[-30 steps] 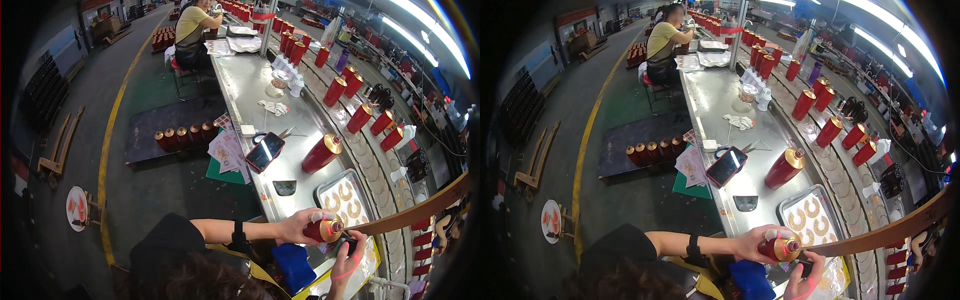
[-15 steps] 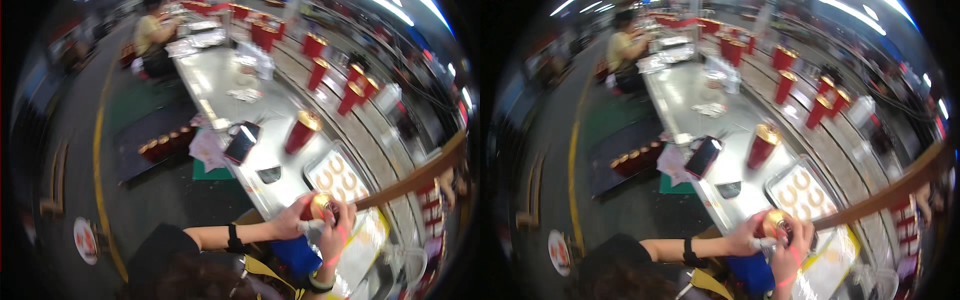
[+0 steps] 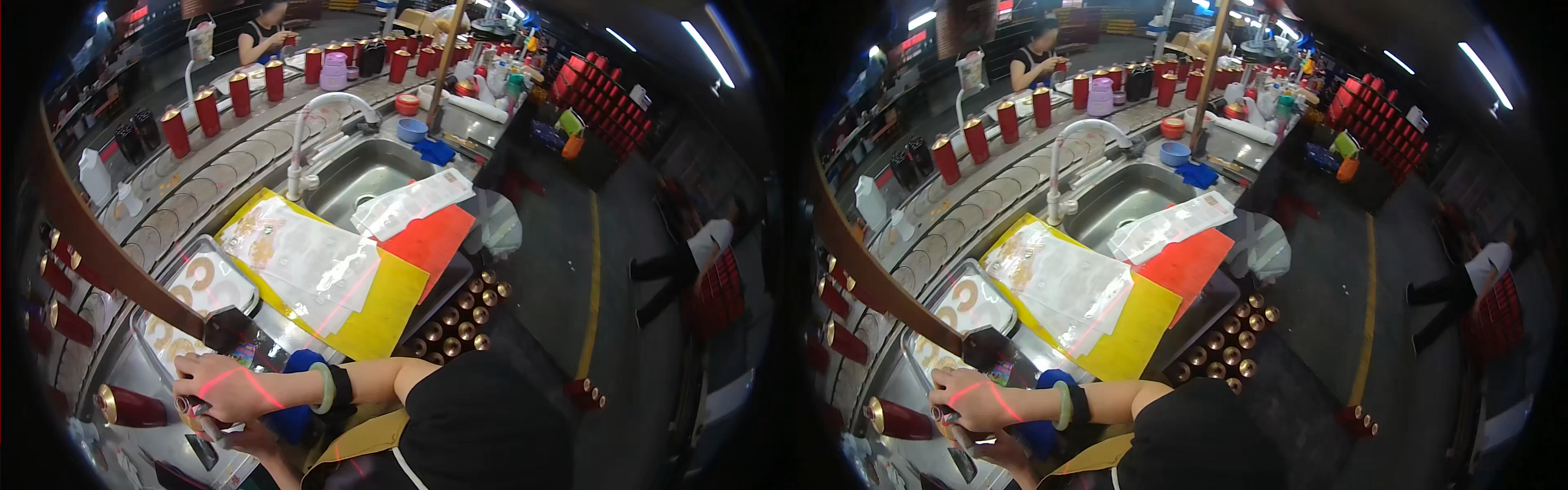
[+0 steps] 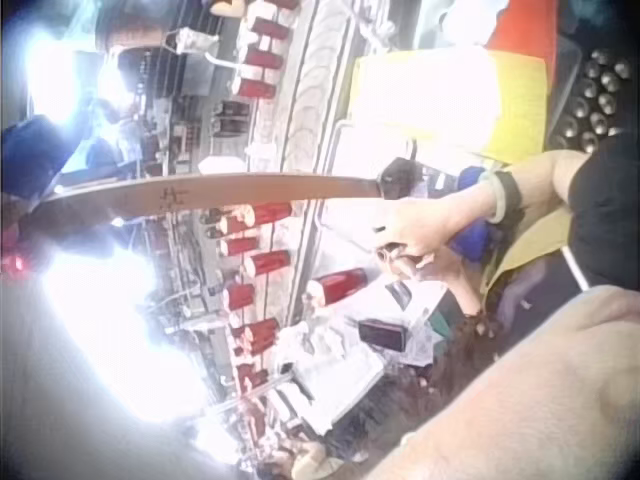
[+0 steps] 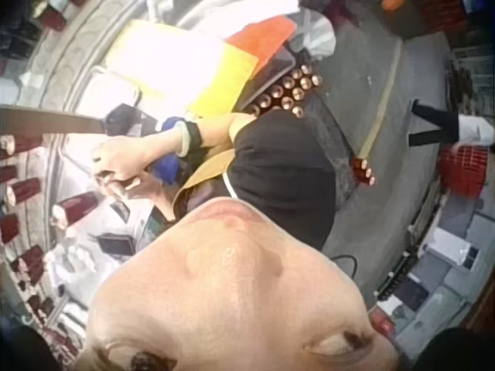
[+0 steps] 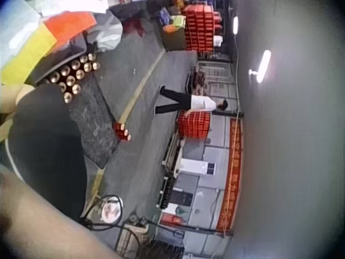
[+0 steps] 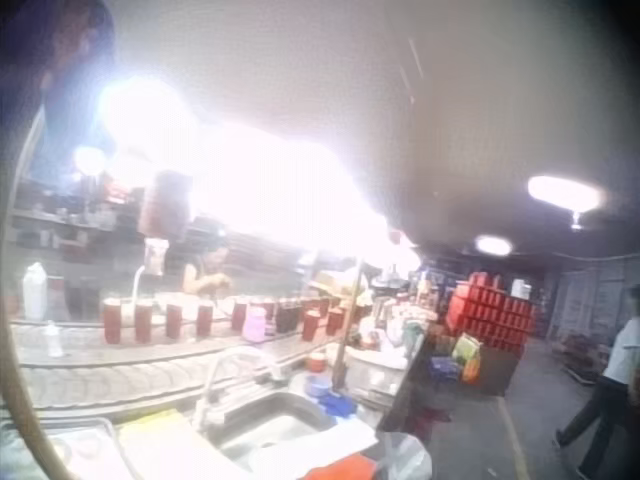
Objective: Manually applying decorative and textual labels onto red liquor bottle containers at an industrial production line table.
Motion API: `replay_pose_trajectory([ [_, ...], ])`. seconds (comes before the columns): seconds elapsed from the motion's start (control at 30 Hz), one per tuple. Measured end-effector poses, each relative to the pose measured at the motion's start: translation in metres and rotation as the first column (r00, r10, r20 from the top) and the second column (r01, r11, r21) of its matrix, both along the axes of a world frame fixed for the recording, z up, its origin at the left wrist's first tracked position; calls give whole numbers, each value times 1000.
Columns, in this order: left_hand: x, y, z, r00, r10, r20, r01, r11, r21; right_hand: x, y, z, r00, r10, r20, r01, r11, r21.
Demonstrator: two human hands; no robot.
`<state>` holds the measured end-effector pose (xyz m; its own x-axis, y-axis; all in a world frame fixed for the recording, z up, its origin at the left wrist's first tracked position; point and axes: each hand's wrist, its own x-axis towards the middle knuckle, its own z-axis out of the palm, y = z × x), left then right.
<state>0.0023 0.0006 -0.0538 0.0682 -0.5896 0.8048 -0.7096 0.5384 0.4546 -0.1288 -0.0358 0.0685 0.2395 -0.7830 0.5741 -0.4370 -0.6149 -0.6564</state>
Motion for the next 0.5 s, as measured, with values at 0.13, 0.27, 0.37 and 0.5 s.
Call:
replay_pose_trajectory([
  [0.13, 6, 6, -27, 991, 126, 39, -129, 986, 107, -5, -3, -2, 995, 97, -17, -97, 995, 22],
  [0.27, -4, 14, 1, 985, 169, 42, -172, 982, 83, -4, 0, 6, 985, 174, -4, -172, 979, 105],
  [0.37, -15, 7, 35, 992, 81, -100, -88, 994, -61, -12, 5, 17, 976, 215, 16, -214, 958, 189],
  [0.5, -20, 7, 45, 953, -6, -303, 13, 1000, 19, -18, 17, 15, 997, 6, 73, -11, 997, 74],
])
